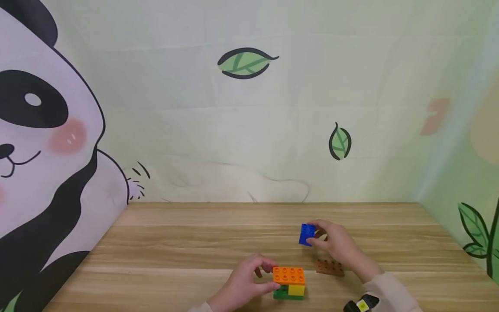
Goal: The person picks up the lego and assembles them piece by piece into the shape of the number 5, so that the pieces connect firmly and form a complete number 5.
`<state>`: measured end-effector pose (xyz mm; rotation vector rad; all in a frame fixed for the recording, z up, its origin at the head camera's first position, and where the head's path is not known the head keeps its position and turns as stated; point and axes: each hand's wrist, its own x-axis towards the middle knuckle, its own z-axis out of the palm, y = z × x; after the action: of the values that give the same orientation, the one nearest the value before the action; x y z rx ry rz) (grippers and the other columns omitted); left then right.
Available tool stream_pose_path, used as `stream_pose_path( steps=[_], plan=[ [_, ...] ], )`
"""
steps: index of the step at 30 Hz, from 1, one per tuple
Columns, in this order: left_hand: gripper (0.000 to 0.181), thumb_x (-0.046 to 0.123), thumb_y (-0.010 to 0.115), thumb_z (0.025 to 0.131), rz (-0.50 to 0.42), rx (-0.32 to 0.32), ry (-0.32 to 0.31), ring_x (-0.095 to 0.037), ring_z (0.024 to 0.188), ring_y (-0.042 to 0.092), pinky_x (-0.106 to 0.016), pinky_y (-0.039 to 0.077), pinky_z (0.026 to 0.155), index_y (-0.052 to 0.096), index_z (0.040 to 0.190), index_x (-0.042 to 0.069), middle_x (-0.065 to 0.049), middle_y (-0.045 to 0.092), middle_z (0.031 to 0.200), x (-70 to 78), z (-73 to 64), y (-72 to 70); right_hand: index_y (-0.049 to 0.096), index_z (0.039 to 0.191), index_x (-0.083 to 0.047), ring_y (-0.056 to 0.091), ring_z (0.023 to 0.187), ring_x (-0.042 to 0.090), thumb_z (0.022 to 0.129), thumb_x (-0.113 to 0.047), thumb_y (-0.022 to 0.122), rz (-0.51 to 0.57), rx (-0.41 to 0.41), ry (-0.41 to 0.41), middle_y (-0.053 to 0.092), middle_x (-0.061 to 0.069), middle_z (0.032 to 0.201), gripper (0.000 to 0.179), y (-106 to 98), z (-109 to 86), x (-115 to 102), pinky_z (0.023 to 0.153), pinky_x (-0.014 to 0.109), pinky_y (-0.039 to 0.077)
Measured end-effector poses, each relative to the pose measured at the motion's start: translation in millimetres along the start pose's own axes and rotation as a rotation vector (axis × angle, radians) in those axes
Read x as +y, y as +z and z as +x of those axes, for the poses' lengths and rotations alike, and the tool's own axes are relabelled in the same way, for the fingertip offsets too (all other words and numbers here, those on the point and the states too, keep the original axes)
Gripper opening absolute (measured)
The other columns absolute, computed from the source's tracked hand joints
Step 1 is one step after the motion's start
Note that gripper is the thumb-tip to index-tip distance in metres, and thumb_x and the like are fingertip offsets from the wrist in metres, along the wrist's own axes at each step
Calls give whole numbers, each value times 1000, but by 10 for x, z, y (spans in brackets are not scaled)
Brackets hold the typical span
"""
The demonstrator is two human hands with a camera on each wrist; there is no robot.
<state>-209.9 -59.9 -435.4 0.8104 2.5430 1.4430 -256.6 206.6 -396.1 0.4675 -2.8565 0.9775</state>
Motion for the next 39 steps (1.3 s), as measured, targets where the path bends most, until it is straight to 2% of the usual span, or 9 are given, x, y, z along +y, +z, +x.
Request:
stream_pose_path(
  steps=[5, 10, 16, 23, 28, 33, 39],
  plan=[
    [33, 30, 77, 80, 5, 8, 27, -6, 90, 58, -18, 48, 75, 66, 109, 16, 5, 65, 101, -7, -7, 3, 61, 121, -3, 63, 86, 13, 87, -23, 71, 18, 5, -28, 71, 4, 99, 41, -44, -76, -119, 69, 23, 52],
    [32, 30, 77, 81, -10, 0, 12, -5, 89, 57, -18, 48, 75, 66, 108, 16, 6, 65, 100, 6, -3, 3, 62, 121, -4, 62, 86, 13, 88, -27, 70, 52, -8, -75, 71, 3, 99, 41, -53, -179, -221, 67, 19, 50],
    [31, 28, 76, 82, -15, 10, 30, -6, 89, 58, -18, 48, 75, 66, 108, 15, 4, 65, 100, -1, -17, 16, 62, 123, -7, 63, 87, 14, 88, -27, 69, 99, -1, -128, 71, 3, 99, 41, -38, -280, -328, 68, 19, 51],
    [30, 28, 76, 82, -38, 2, 15, -6, 88, 58, -18, 48, 75, 66, 108, 15, 5, 65, 100, -16, -17, 17, 62, 120, -6, 62, 85, 11, 87, -28, 71, 139, 2, -131, 71, 3, 98, 41, -12, -367, -423, 68, 19, 52],
    [32, 28, 76, 82, -36, 16, 39, -5, 88, 57, -18, 48, 75, 65, 109, 14, 3, 66, 100, -34, -32, 34, 62, 120, -4, 62, 85, 12, 87, -27, 70, 147, 5, -186, 71, 6, 100, 41, 17, -395, -445, 68, 21, 53],
    [34, 25, 77, 81, -32, 23, 65, -5, 88, 56, -18, 49, 75, 65, 110, 12, 2, 66, 100, -35, -54, 33, 62, 120, -4, 62, 85, 11, 88, -27, 69, 158, -5, -230, 70, 6, 102, 40, 63, -425, -481, 68, 21, 53],
    [34, 23, 77, 81, -63, 21, 58, -4, 85, 57, -19, 50, 75, 65, 111, 10, -2, 69, 98, 6, -52, 16, 63, 120, -7, 59, 84, 7, 89, -30, 68, 175, -36, -234, 70, 5, 106, 39, 128, -459, -538, 70, 21, 53]
  ],
)
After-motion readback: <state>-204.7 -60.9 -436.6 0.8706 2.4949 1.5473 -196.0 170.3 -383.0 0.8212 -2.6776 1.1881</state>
